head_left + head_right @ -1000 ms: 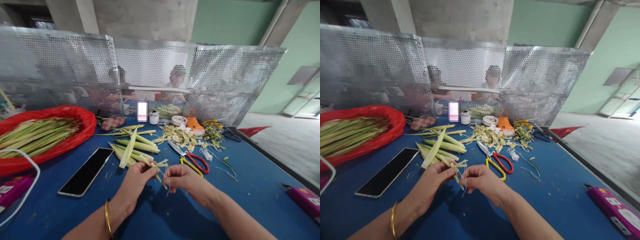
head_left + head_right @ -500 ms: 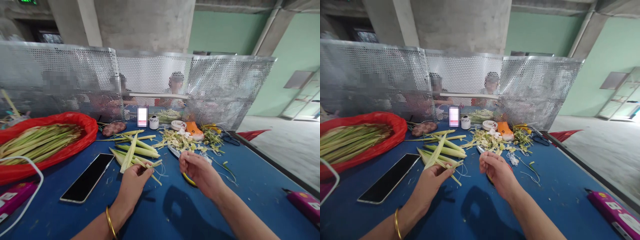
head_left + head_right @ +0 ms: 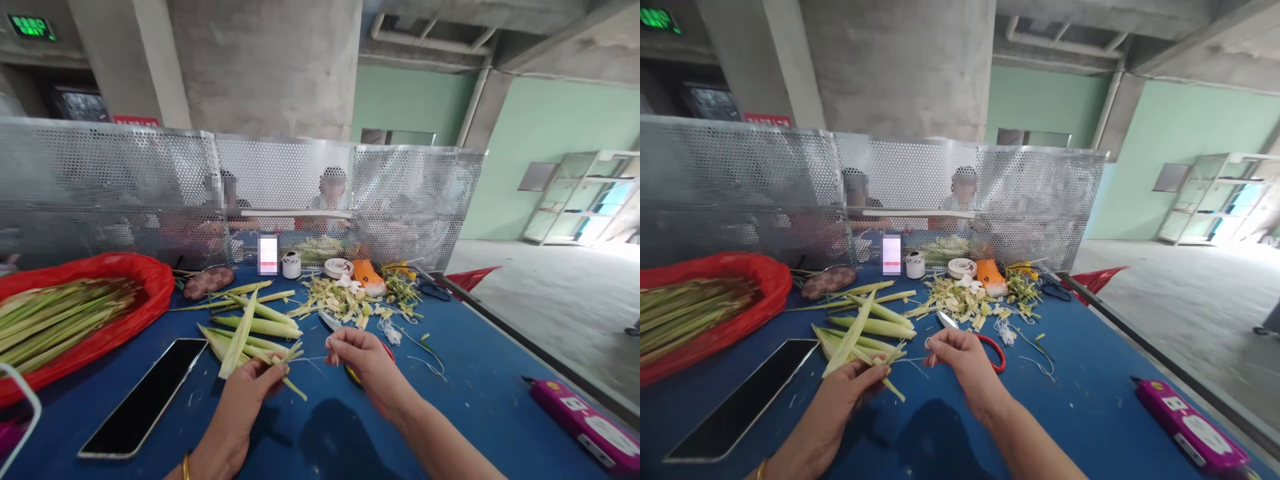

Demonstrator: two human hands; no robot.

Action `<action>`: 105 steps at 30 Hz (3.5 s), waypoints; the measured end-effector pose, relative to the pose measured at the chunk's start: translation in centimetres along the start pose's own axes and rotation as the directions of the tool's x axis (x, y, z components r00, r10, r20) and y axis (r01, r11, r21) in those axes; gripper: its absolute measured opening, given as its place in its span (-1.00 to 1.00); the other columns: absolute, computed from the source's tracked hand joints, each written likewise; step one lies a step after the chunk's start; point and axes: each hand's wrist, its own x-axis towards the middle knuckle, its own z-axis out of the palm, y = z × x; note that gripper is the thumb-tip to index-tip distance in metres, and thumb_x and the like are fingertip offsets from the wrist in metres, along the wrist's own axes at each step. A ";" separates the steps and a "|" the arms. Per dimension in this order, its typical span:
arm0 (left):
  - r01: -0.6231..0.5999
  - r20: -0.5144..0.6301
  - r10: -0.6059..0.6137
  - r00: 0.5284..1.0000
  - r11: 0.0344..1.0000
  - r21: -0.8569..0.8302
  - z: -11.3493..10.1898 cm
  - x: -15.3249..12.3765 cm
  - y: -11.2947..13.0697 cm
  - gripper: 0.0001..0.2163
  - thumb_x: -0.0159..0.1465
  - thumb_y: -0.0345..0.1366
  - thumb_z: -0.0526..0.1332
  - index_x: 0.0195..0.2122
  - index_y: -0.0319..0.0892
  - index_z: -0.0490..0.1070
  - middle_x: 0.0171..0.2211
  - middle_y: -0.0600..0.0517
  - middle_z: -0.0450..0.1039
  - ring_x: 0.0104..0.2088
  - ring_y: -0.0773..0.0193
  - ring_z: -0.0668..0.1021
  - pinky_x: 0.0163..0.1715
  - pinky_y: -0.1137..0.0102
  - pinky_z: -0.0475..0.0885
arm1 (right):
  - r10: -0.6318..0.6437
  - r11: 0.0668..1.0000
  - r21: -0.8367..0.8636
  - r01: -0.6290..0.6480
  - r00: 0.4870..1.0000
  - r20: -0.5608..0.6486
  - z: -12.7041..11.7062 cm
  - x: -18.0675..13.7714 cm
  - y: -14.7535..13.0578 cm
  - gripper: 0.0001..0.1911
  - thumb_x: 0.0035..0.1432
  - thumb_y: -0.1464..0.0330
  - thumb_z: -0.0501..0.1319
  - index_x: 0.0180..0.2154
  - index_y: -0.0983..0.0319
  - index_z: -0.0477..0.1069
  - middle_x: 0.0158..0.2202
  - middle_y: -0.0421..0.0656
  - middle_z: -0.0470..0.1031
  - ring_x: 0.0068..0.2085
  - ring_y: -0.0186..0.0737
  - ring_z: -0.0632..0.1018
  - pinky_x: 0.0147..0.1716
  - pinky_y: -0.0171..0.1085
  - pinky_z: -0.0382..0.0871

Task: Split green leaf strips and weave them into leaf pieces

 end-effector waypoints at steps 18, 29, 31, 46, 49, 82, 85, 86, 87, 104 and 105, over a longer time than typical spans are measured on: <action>0.194 0.204 -0.160 0.966 0.969 -0.156 1.7 -3.4 1.2 -0.79 -0.09 -0.32 0.44 -0.44 -0.24 0.50 -0.46 0.07 0.48 -0.46 0.41 0.48 -0.35 0.51 0.44 | -0.028 0.912 -0.398 0.099 0.983 0.181 1.5 -2.2 -0.3 -0.75 0.08 0.28 0.26 -0.19 0.21 0.54 -0.18 -0.10 0.58 -0.08 -0.03 0.51 -0.02 -0.13 0.29; 0.199 0.190 -0.155 0.969 0.950 -0.241 0.6 -2.6 0.1 -0.76 -0.10 -0.26 0.45 -0.43 -0.23 0.50 -0.48 0.04 0.50 -0.48 0.33 0.49 -0.31 0.40 0.42 | -0.258 0.675 -0.683 0.280 0.956 0.138 2.9 -2.8 3.1 -0.60 0.29 0.19 -0.01 -0.57 0.20 0.15 -0.57 -0.25 0.23 -0.51 -0.33 0.24 -0.52 -0.34 0.09; 0.183 0.187 -0.140 0.972 0.954 -0.237 0.7 -2.6 -0.1 -0.75 -0.09 -0.26 0.44 -0.41 -0.23 0.51 -0.47 0.04 0.50 -0.43 0.30 0.50 -0.29 0.39 0.42 | -0.305 0.597 -0.712 0.370 0.925 0.225 3.1 -3.2 2.8 -0.61 0.31 0.22 -0.06 -0.57 0.18 0.09 -0.57 -0.25 0.20 -0.52 -0.33 0.22 -0.53 -0.33 0.06; 0.304 0.326 -0.212 0.921 0.915 -0.264 0.5 -2.9 0.1 -0.86 -0.04 -0.42 0.37 -0.44 -0.26 0.48 -0.50 0.07 0.47 -0.50 0.39 0.48 -0.39 0.45 0.46 | -0.127 0.846 -0.523 0.106 0.992 -0.004 1.9 -3.4 2.8 -0.71 0.15 0.13 0.20 -0.29 0.22 0.47 -0.60 -0.31 0.18 -0.54 -0.34 0.19 -0.53 -0.33 0.06; 0.410 0.381 -0.288 0.878 0.865 -0.290 0.7 -3.8 0.0 -0.92 0.02 -0.45 0.32 -0.43 -0.29 0.47 -0.51 0.06 0.47 -0.55 0.41 0.48 -0.44 0.46 0.48 | -0.046 0.946 -0.321 0.033 0.998 -0.034 2.0 -3.7 2.2 -0.59 -0.05 0.10 0.34 -0.21 0.23 0.53 -0.61 -0.30 0.24 -0.55 -0.35 0.18 -0.55 -0.33 0.07; 0.073 0.142 -0.077 0.987 0.997 0.031 -0.7 -3.1 -0.9 -0.59 0.23 0.01 0.11 -0.18 -0.26 0.49 -0.21 -0.12 0.55 -0.18 0.16 0.56 -0.25 0.36 0.43 | 0.205 0.682 -0.720 -0.125 0.979 0.024 1.8 -0.2 0.7 -0.89 -0.16 0.37 0.25 -0.63 0.26 0.40 -0.72 -0.34 0.20 -0.62 -0.42 0.18 -0.63 -0.38 -0.03; -0.217 0.119 0.188 0.975 0.926 0.310 -1.7 -2.4 -0.7 -0.77 0.16 -0.15 0.22 -0.28 -0.20 0.51 -0.29 -0.05 0.56 -0.23 0.16 0.55 -0.20 0.32 0.40 | 0.253 0.643 -0.750 -0.152 0.967 0.021 2.4 1.0 2.1 -0.88 -0.16 0.36 0.26 -0.64 0.25 0.41 -0.72 -0.33 0.20 -0.61 -0.41 0.20 -0.62 -0.38 0.00; -0.343 0.144 0.312 0.939 0.837 0.426 -2.0 -2.3 -0.7 -0.86 0.14 -0.24 0.25 -0.32 -0.17 0.51 -0.29 -0.02 0.55 -0.24 0.17 0.54 -0.17 0.31 0.39 | 0.264 0.631 -0.758 -0.162 0.964 0.014 2.5 1.3 2.6 -0.88 -0.16 0.36 0.26 -0.64 0.25 0.42 -0.72 -0.33 0.19 -0.61 -0.41 0.21 -0.62 -0.38 0.00; -0.461 0.204 0.420 0.885 0.717 0.522 -2.3 -2.1 -0.7 -0.92 0.12 -0.33 0.26 -0.35 -0.14 0.51 -0.30 0.01 0.55 -0.23 0.18 0.53 -0.14 0.31 0.37 | 0.273 0.620 -0.766 -0.170 0.962 0.007 2.6 1.4 3.1 -0.88 -0.16 0.36 0.25 -0.64 0.26 0.42 -0.72 -0.33 0.19 -0.61 -0.41 0.21 -0.62 -0.38 0.01; -0.872 0.825 0.284 0.489 0.122 0.475 -2.1 1.3 -1.4 -0.91 0.21 -0.26 0.27 -0.40 -0.12 0.53 -0.36 0.06 0.49 -0.27 0.27 0.47 -0.26 0.38 0.24 | 0.291 0.551 -0.818 -0.166 0.957 0.002 2.5 1.0 4.6 -0.87 -0.09 0.39 0.20 -0.56 0.26 0.52 -0.65 -0.26 0.35 -0.55 -0.37 0.31 -0.57 -0.40 0.09; -0.870 0.824 0.278 0.493 0.149 0.470 -2.1 1.3 -1.4 -0.89 0.23 -0.26 0.25 -0.40 -0.12 0.52 -0.37 0.05 0.49 -0.28 0.27 0.47 -0.26 0.38 0.24 | 0.290 0.548 -0.821 -0.161 0.957 0.006 2.5 1.0 4.6 -0.86 -0.09 0.39 0.20 -0.56 0.26 0.52 -0.64 -0.25 0.36 -0.54 -0.36 0.32 -0.57 -0.40 0.09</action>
